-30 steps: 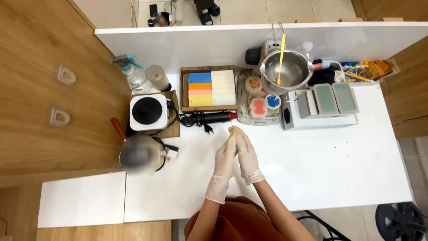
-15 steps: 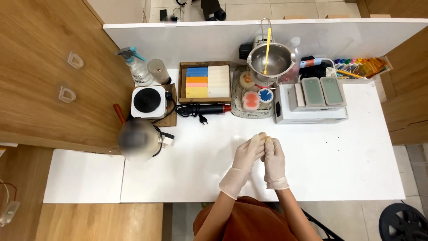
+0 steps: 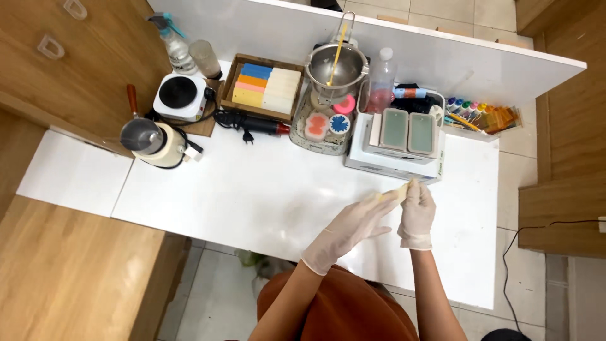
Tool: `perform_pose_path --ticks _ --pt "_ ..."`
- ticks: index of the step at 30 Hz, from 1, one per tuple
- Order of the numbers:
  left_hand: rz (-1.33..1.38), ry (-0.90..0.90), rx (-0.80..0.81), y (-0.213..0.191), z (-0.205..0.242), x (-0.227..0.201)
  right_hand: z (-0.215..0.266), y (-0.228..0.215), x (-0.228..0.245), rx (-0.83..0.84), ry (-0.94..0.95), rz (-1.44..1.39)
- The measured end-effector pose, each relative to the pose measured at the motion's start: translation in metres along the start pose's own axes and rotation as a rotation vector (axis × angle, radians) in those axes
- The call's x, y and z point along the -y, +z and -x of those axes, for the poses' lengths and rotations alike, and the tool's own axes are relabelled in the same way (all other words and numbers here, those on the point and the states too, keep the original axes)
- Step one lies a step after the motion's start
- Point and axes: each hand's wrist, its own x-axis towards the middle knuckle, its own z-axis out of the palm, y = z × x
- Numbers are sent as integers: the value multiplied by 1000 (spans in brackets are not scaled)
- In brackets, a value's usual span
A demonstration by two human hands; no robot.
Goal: The person, wearing gloves, picks up white and multicolored wax blocks one at a time and arranges them in a neat stack on a wooden tray on the worktable. They then remove their gloves, place an item into a green bag under the counter, reach into a shelf of molds, and hold up their bare hands.
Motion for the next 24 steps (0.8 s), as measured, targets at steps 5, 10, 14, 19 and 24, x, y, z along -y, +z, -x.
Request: perform_pose_path --ticks 5,10,14,19,24 --pt "67 78 157 31 -6 46 -46 -63 -3 -65 -65 -71" --pt "268 57 121 33 -26 67 -17 -59 39 3 -233 289" --pt "268 294 -128 -6 -74 91 49 -24 86 173 -169 675" --pt "401 252 -282 -31 -110 93 101 -1 81 257 137 542" --pt "-71 191 -533 -93 -150 165 103 20 105 192 -34 750"
